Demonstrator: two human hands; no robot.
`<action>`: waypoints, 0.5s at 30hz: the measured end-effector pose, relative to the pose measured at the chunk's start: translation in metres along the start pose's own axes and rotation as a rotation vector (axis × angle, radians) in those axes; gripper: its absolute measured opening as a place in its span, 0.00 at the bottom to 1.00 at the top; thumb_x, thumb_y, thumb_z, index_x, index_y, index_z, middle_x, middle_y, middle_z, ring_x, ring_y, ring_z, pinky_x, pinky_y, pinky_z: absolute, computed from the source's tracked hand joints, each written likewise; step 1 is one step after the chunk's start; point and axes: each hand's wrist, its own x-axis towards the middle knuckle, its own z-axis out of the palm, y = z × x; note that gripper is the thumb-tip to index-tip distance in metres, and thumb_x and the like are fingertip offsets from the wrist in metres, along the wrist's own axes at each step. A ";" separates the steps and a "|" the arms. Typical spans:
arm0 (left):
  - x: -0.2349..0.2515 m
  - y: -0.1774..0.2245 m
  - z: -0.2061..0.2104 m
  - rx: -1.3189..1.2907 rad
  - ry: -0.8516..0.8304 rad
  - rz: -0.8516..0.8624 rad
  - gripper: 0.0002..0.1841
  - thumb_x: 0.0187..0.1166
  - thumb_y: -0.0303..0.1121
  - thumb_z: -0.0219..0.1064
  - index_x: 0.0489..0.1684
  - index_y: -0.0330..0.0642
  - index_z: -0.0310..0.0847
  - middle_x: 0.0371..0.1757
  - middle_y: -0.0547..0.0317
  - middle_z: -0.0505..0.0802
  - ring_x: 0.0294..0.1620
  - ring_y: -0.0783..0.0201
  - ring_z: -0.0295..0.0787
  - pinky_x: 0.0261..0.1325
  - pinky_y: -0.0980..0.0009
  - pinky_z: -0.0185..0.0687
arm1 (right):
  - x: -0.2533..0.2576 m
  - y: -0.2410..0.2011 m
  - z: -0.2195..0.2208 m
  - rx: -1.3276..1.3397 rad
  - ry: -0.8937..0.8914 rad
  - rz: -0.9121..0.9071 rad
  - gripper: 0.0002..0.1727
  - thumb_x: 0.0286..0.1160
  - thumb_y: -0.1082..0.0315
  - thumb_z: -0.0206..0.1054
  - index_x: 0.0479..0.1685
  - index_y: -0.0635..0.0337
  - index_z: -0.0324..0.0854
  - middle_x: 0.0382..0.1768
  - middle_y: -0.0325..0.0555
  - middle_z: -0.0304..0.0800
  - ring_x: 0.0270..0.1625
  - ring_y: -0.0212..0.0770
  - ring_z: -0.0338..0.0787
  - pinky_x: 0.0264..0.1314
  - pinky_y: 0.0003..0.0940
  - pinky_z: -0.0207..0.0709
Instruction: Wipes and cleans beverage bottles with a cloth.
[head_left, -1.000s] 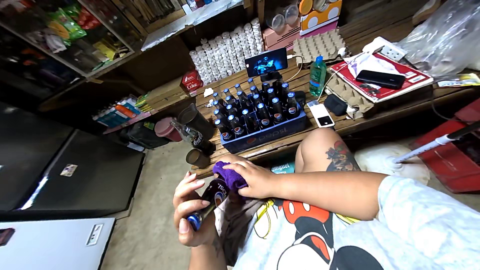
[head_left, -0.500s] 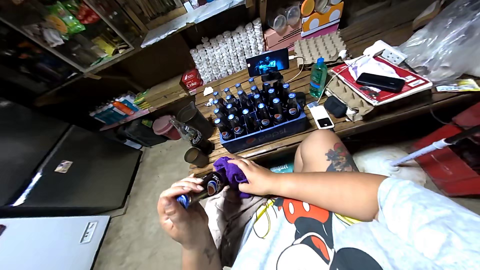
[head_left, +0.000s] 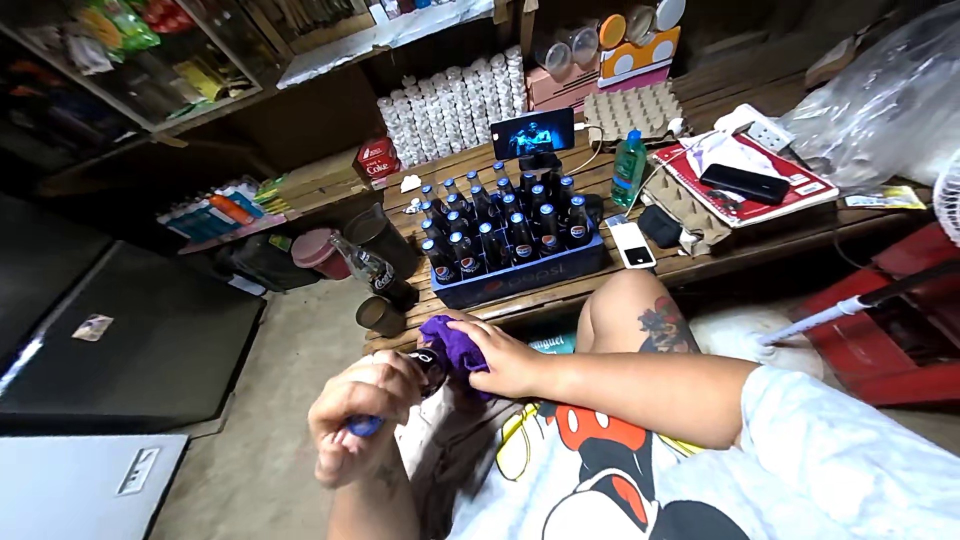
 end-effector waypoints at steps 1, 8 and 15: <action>-0.001 -0.007 -0.002 -0.034 0.005 -0.005 0.27 0.86 0.62 0.49 0.34 0.52 0.84 0.25 0.69 0.87 0.31 0.69 0.87 0.44 0.70 0.85 | 0.000 0.000 0.000 0.011 0.010 0.000 0.47 0.68 0.71 0.71 0.93 0.54 0.54 0.91 0.56 0.56 0.91 0.52 0.59 0.91 0.48 0.56; -0.010 -0.022 0.003 0.026 0.162 0.021 0.18 0.90 0.50 0.53 0.45 0.56 0.89 0.36 0.69 0.94 0.41 0.68 0.93 0.53 0.68 0.89 | -0.005 -0.005 0.004 0.092 0.152 -0.256 0.46 0.58 0.76 0.76 0.87 0.61 0.64 0.84 0.59 0.68 0.88 0.52 0.66 0.91 0.47 0.58; -0.020 -0.012 0.018 0.487 0.223 0.146 0.20 0.93 0.49 0.45 0.43 0.60 0.87 0.54 0.73 0.93 0.68 0.64 0.85 0.81 0.58 0.70 | -0.013 -0.023 0.008 0.076 0.331 -0.711 0.41 0.55 0.71 0.79 0.77 0.73 0.72 0.70 0.65 0.83 0.77 0.57 0.80 0.86 0.49 0.67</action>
